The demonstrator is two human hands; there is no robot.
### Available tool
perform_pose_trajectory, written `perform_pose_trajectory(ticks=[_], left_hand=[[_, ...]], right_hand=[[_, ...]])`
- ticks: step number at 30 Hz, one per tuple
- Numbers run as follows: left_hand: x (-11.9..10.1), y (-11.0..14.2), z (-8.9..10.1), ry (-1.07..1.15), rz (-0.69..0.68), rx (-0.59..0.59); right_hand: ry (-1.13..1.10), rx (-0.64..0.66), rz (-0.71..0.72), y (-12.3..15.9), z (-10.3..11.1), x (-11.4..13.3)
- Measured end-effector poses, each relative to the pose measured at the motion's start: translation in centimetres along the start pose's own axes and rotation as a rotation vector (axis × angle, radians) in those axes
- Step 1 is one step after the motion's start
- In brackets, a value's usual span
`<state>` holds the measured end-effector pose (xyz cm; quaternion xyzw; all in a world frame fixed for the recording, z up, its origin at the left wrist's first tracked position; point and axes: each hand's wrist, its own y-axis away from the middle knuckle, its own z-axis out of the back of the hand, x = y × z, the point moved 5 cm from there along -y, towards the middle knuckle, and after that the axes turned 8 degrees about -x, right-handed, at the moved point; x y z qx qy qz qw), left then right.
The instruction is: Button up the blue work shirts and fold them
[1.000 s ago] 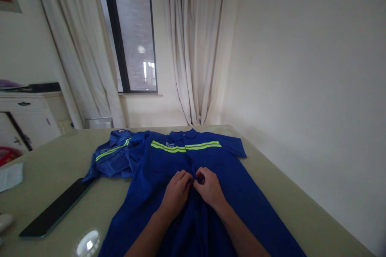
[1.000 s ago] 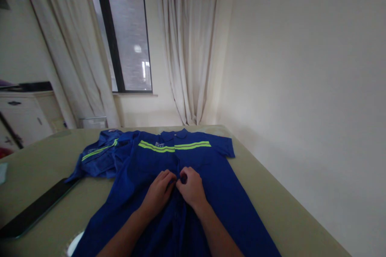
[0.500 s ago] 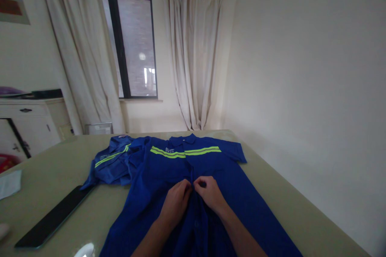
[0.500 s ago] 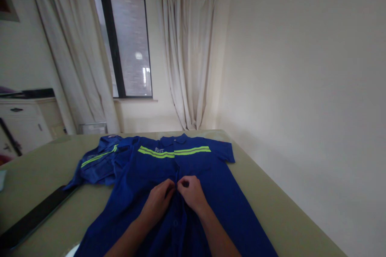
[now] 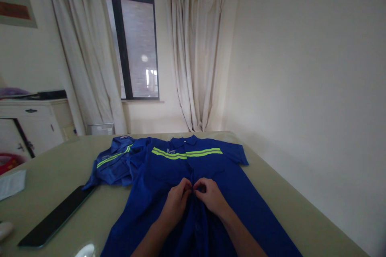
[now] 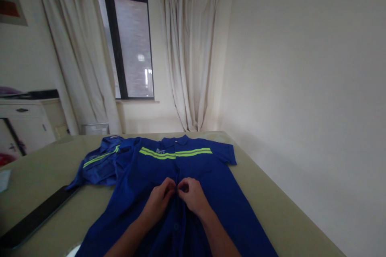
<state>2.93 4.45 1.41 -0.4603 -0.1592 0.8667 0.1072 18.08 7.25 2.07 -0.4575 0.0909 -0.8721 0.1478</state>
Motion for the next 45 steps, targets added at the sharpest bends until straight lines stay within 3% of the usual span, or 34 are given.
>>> perform_pose_trajectory(ticks=[6, 17, 28, 35, 41, 45], left_hand=[[-0.6, 0.1, 0.2, 0.027, 0.051, -0.024], [0.7, 0.1, 0.0, 0.039, 0.172, -0.072], [2.6, -1.0, 0.0, 0.025, 0.303, 0.027], [2.6, -0.8, 0.5, -0.016, 0.288, 0.072], [1.2, -0.2, 0.8, 0.041, 0.118, 0.098], [1.3, -0.1, 0.6, 0.027, 0.094, 0.089]], right_hand=[[0.048, -0.009, 0.071, 0.2, 0.2, 0.3], [0.202, 0.05, 0.07, 0.5, -0.3, 0.3], [0.274, 0.086, -0.009, 0.6, -0.5, 0.1], [0.265, 0.106, 0.007, 0.9, -0.4, 0.5], [0.283, 0.1, 0.057, 1.1, -0.8, 0.7], [0.315, 0.077, 0.099, 1.1, -1.0, 0.8]])
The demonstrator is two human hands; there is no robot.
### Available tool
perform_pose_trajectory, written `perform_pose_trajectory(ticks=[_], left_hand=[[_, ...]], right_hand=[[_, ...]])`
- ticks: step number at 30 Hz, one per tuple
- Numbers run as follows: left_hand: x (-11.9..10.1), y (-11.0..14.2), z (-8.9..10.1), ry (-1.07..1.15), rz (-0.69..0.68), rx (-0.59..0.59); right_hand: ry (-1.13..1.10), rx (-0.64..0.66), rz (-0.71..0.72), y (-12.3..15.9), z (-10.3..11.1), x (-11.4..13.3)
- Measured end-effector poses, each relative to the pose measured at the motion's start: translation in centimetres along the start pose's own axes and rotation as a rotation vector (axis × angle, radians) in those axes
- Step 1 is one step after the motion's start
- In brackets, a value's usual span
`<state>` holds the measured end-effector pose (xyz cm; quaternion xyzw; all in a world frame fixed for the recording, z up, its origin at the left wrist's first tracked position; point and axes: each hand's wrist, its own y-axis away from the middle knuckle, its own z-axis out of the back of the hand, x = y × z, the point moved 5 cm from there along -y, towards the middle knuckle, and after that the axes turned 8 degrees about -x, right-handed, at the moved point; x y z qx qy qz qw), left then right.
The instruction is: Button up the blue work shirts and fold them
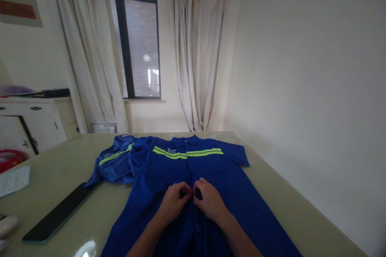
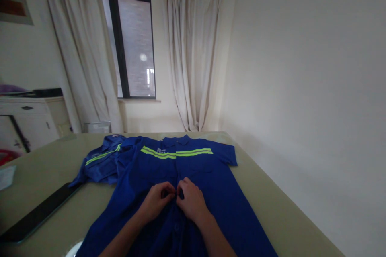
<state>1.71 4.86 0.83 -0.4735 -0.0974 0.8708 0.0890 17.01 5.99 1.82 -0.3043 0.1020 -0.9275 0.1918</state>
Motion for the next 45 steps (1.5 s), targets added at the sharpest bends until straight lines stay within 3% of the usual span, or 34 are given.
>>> perform_pose_trajectory(ticks=[11, 19, 26, 31, 34, 40, 45], left_hand=[[-0.5, 0.1, 0.1, -0.326, -0.067, -0.013], [-0.7, 0.4, 0.6, -0.199, -0.019, -0.118], [-1.4, 0.5, 0.2, 0.026, 0.114, -0.101], [0.0, 0.1, 0.0, 0.372, 0.24, -0.079], [0.9, -0.1, -0.1, 0.444, 0.273, -0.059], [0.3, -0.1, 0.5, 0.314, 0.143, -0.097], [-1.4, 0.1, 2.0, 0.063, 0.105, -0.134]], right_hand=[[-0.058, 0.038, -0.071, -0.2, -0.3, -0.5], [-0.217, -0.04, 0.028, -0.3, 0.3, -0.2], [-0.195, -0.119, 0.108, 0.1, 1.3, 1.0], [-0.138, -0.104, 0.161, 0.2, 1.5, 1.4], [-0.152, -0.09, 0.179, 0.1, 1.6, 1.4], [-0.241, -0.139, 0.12, -0.1, 2.2, 1.6], [-0.336, -0.18, 0.061, -0.3, 2.3, 2.0]])
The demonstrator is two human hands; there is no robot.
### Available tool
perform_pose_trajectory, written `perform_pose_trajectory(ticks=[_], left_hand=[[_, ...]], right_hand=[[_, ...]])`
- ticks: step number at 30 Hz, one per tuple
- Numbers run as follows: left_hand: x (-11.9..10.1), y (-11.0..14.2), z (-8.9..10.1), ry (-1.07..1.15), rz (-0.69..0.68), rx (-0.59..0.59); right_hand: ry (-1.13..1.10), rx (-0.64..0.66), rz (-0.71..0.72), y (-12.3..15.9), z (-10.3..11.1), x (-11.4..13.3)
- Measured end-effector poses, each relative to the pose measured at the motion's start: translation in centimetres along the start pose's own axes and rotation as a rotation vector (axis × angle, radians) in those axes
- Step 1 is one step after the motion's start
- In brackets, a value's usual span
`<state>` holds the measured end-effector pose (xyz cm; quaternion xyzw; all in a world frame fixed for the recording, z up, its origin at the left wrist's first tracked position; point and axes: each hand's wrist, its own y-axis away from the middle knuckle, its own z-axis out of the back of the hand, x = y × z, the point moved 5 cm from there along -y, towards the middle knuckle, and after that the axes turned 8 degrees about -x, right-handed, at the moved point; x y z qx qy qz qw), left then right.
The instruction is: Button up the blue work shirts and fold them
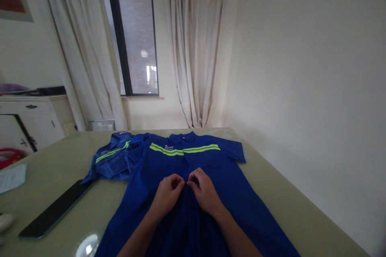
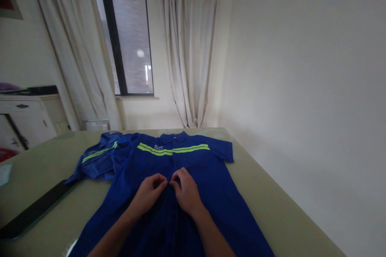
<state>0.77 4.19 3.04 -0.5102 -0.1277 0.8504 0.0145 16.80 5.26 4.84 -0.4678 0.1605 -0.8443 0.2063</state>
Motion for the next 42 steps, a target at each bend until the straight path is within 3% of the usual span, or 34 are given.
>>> perform_pose_trajectory(ticks=[4, 9, 15, 22, 28, 33, 38, 42], left_hand=[[0.1, -0.3, -0.2, -0.017, -0.009, 0.022], [1.9, -0.4, -1.7, 0.015, 0.017, 0.135], [0.4, 0.6, -0.8, -0.102, -0.143, -0.039], [-0.2, 1.1, -1.4, -0.247, -0.242, -0.005], [-0.1, 1.5, -2.1, -0.546, -0.274, 0.028], [-0.2, 1.6, -2.5, -0.679, -0.277, 0.053], [-0.4, 1.6, -2.7, -0.69, -0.324, 0.039], [-0.3, 1.6, -2.9, -0.653, -0.273, 0.057]], right_hand=[[-0.063, -0.056, -0.037, 0.0, -0.2, -0.1], [-0.077, -0.02, -0.113, 0.1, -1.1, -1.2], [-0.074, -0.022, -0.204, 0.0, -1.5, -2.1], [-0.109, 0.018, -0.316, -0.2, -2.1, -3.4], [-0.038, 0.027, -0.38, 0.4, -2.8, -3.9], [0.062, 0.03, -0.322, 0.6, -2.5, -3.0], [-0.017, 0.055, -0.285, 0.0, -1.8, -3.0], [0.138, 0.042, -0.221, -0.1, -0.5, -2.9]])
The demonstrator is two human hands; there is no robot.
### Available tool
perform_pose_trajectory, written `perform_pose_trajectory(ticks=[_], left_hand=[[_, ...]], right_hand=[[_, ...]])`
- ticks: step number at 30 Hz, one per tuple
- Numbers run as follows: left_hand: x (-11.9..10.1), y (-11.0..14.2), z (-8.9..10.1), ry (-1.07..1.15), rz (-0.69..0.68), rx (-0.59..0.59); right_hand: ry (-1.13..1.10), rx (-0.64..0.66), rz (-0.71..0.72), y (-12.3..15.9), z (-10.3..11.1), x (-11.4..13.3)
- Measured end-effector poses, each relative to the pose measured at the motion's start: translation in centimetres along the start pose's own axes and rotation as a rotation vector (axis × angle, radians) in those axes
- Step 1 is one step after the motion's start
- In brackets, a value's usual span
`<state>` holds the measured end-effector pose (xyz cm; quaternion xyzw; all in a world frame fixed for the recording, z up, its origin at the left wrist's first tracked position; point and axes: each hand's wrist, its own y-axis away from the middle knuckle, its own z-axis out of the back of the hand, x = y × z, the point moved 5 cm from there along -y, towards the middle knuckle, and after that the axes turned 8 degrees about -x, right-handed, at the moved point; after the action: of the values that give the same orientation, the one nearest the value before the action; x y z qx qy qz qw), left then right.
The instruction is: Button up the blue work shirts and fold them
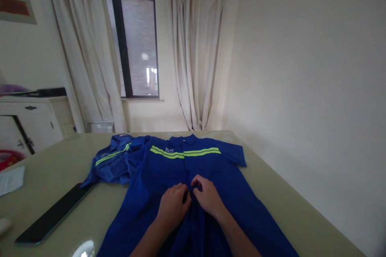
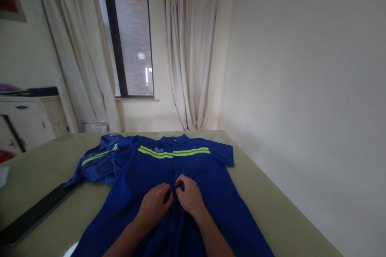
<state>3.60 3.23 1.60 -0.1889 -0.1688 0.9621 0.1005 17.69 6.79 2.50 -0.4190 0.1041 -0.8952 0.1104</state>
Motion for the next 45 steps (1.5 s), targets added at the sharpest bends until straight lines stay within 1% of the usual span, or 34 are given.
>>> perform_pose_trajectory(ticks=[4, 9, 11, 13, 15, 17, 20, 22, 24, 27, 29, 30, 32, 34, 36, 38, 41, 43, 45], left_hand=[[-0.2, 0.2, -0.2, 0.073, -0.015, 0.0], [-0.5, 0.4, -0.2, 0.125, -0.101, -0.036], [-0.3, 0.3, -0.4, 0.106, -0.117, -0.053], [0.1, 0.3, -0.7, 0.054, -0.102, -0.091], [0.4, 0.2, -1.3, -0.01, -0.099, -0.121], [0.6, 0.3, -2.1, -0.072, -0.118, -0.11], [0.8, 0.8, -3.6, -0.143, -0.145, -0.044], [1.0, 1.6, -4.2, -0.167, -0.146, -0.026], [1.4, 2.7, -4.6, -0.174, -0.145, -0.029], [1.9, 4.3, -4.3, -0.154, -0.182, -0.002], [1.8, 4.6, -3.3, -0.128, -0.208, 0.049], [1.6, 4.3, -2.7, -0.119, -0.202, 0.071], [1.3, 2.8, -1.2, -0.111, -0.139, 0.098], [0.9, 0.7, -0.1, -0.108, -0.036, 0.102], [0.6, -1.2, 0.4, -0.083, 0.037, 0.058], [0.3, -2.2, 0.1, -0.031, 0.03, 0.009], [0.1, -2.3, -1.1, 0.064, -0.044, 0.006], [0.5, -2.1, -1.6, 0.119, -0.038, 0.012], [0.9, -2.0, -1.8, 0.167, 0.004, 0.006]], right_hand=[[0.174, -0.021, -0.016, 0.4, 0.6, 0.1], [0.208, 0.034, 0.036, 0.5, 0.1, 0.1], [0.229, 0.047, 0.024, 0.5, 0.0, -0.3], [0.247, 0.032, -0.01, 0.4, 0.0, -0.6], [0.273, 0.001, -0.051, 0.1, 0.2, -0.6], [0.331, 0.006, -0.086, -0.3, 0.2, -0.2], [0.477, 0.111, -0.125, -1.2, -0.5, 0.8], [0.555, 0.149, -0.113, -1.7, -0.9, 1.7], [0.569, 0.13, -0.062, -1.7, -1.2, 2.4], [0.53, 0.059, -0.029, -0.7, -1.6, 2.4], [0.514, 0.01, -0.037, -0.1, -1.8, 1.7], [0.498, -0.014, -0.038, 0.0, -1.8, 1.2], [0.4, -0.063, -0.057, -0.2, -1.6, 0.2], [0.152, -0.092, -0.116, -0.9, -1.3, -1.0], [-0.108, -0.085, -0.174, -1.9, -1.2, -2.2], [-0.267, -0.061, -0.201, -2.7, -1.1, -3.0], [-0.37, -0.052, -0.2, -2.8, -1.1, -3.2], [-0.343, -0.057, -0.142, -2.2, -1.2, -2.6], [-0.199, -0.082, -0.07, -1.4, -1.2, -1.6]])
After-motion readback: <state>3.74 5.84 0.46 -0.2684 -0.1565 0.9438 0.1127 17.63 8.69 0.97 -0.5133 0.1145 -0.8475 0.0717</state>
